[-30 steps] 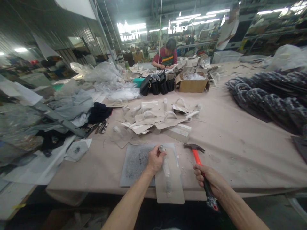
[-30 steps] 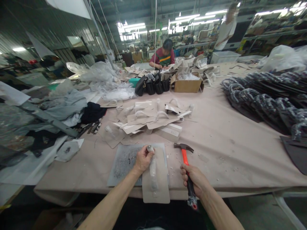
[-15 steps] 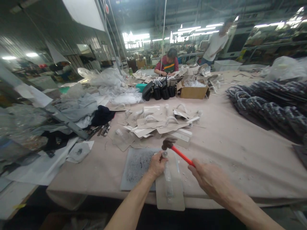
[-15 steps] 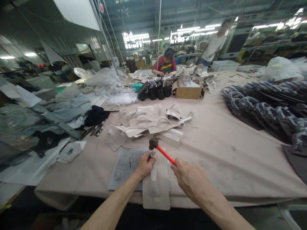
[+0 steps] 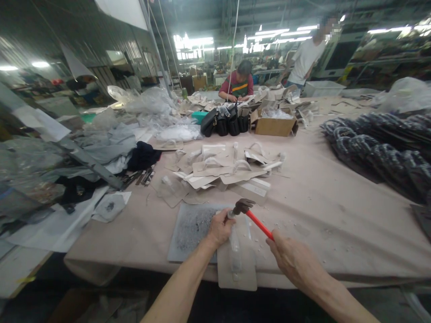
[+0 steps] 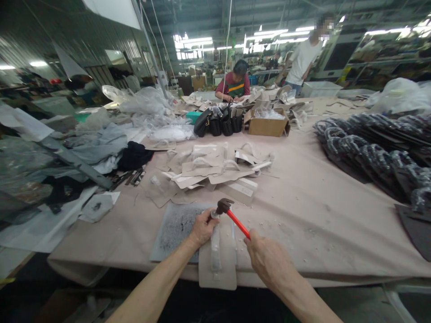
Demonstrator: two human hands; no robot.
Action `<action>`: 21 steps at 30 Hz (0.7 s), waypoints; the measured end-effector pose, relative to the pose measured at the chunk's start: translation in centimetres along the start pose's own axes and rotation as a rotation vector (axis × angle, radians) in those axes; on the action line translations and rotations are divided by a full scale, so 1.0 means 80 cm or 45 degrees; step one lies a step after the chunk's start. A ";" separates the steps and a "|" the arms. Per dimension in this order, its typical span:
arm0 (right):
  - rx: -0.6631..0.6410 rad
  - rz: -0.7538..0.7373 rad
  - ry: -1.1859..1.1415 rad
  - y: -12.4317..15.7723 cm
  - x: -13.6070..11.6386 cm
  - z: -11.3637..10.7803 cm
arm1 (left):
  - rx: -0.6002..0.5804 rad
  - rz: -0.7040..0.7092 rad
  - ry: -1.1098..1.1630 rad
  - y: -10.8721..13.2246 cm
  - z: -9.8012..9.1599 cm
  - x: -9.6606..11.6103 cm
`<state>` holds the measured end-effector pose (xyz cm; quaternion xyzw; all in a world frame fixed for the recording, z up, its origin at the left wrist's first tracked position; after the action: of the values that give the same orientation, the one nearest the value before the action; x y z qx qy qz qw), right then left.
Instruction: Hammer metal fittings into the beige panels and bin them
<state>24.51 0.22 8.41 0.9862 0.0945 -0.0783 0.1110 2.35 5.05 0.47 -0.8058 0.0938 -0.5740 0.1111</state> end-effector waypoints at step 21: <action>0.240 -0.832 0.030 -0.018 -0.098 0.072 | 0.494 -0.307 0.578 -0.012 -0.020 0.004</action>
<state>15.85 -1.03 3.95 0.9105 0.3992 -0.1068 -0.0127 0.98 5.78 1.50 -0.6263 -0.0910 -0.7553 0.1701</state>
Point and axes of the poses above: each hand's wrist, its own y-axis away from the middle knuckle, its own z-axis out of the palm, x = y × z, the point moved 3 cm from there along -y, towards the middle knuckle, and after that the axes turned 5 degrees about z, right-handed, at the moved point
